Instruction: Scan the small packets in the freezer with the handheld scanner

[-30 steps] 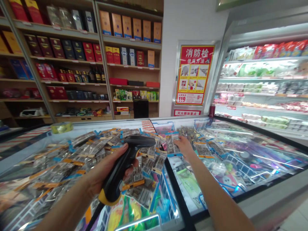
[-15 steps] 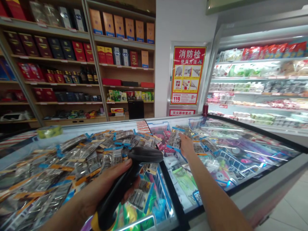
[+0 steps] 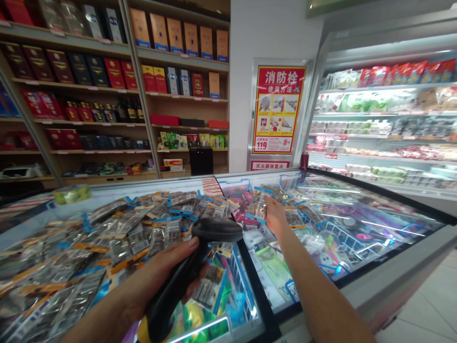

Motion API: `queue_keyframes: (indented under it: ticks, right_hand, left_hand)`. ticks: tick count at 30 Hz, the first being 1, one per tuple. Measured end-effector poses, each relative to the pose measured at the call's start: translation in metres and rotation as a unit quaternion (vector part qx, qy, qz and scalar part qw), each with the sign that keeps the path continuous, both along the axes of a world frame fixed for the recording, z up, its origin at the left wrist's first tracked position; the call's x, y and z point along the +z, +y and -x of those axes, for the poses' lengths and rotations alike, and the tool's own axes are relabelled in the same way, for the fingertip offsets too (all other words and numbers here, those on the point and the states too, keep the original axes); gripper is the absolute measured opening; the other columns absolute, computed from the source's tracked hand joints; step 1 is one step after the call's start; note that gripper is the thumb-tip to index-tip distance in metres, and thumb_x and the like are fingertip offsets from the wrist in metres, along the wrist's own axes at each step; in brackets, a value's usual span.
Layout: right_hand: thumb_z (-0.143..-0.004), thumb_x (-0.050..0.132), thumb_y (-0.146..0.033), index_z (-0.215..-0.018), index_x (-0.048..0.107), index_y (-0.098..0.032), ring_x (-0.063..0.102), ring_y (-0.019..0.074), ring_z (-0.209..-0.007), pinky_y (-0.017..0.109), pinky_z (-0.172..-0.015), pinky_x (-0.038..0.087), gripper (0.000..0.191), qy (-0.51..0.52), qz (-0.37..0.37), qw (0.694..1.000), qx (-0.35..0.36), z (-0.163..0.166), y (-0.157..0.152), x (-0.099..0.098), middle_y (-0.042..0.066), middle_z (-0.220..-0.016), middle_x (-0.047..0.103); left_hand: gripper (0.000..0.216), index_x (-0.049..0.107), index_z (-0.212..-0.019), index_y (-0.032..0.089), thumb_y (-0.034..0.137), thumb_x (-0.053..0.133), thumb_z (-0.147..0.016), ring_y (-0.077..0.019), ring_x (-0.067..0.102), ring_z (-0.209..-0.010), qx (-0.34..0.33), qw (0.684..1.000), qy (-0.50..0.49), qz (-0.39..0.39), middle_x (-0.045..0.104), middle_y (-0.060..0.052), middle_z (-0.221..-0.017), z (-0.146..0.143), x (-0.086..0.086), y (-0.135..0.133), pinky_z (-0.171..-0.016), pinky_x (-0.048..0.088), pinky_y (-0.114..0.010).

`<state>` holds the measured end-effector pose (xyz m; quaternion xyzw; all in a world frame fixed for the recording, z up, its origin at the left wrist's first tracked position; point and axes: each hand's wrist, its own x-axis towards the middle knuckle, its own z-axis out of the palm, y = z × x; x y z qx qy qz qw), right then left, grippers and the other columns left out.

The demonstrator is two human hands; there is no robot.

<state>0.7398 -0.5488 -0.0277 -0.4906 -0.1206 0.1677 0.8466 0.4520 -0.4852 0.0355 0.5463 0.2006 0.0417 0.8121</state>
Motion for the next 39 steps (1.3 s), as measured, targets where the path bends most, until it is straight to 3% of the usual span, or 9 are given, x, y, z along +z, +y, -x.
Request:
queue_keyframes:
  ticks: [15, 27, 39]
  right_hand:
    - [-0.071, 0.053, -0.023, -0.066, 0.057, -0.020, 0.064, 0.0175, -0.067, 0.027, -0.059, 0.052, 0.007, -0.020, -0.001, 0.999, 0.027, 0.014, 0.003, 0.005, 0.001, -0.062, 0.065]
    - [-0.069, 0.058, -0.025, -0.069, 0.056, -0.018, 0.062, 0.0171, -0.058, 0.029, -0.056, 0.052, 0.007, -0.020, -0.001, 1.000, 0.022, 0.018, 0.003, 0.006, 0.001, -0.059, 0.064]
    - [-0.069, 0.057, -0.024, -0.068, 0.057, -0.017, 0.063, 0.0168, -0.061, 0.029, -0.059, 0.052, 0.007, -0.022, -0.011, 1.000, 0.015, 0.018, 0.004, 0.006, 0.001, -0.058, 0.064]
  left_hand:
    - [0.030, 0.053, -0.082, 0.015, 0.044, 0.057, -0.073, -0.0050, 0.045, -0.042, -0.011, 0.984, -0.028, -0.177, 0.052, 0.004, -0.058, -0.006, -0.005, 0.000, -0.041, 0.034, -0.017]
    - [0.031, 0.048, -0.076, 0.016, 0.045, 0.057, -0.072, -0.0067, 0.048, -0.041, -0.066, 0.994, -0.049, -0.076, 0.054, 0.001, -0.060, -0.002, -0.002, -0.005, -0.040, 0.038, -0.019]
    - [0.028, 0.051, -0.079, 0.015, 0.042, 0.057, -0.073, -0.0049, 0.046, -0.042, -0.046, 0.993, -0.038, -0.100, 0.053, 0.003, -0.061, 0.000, 0.001, -0.008, -0.041, 0.035, -0.018]
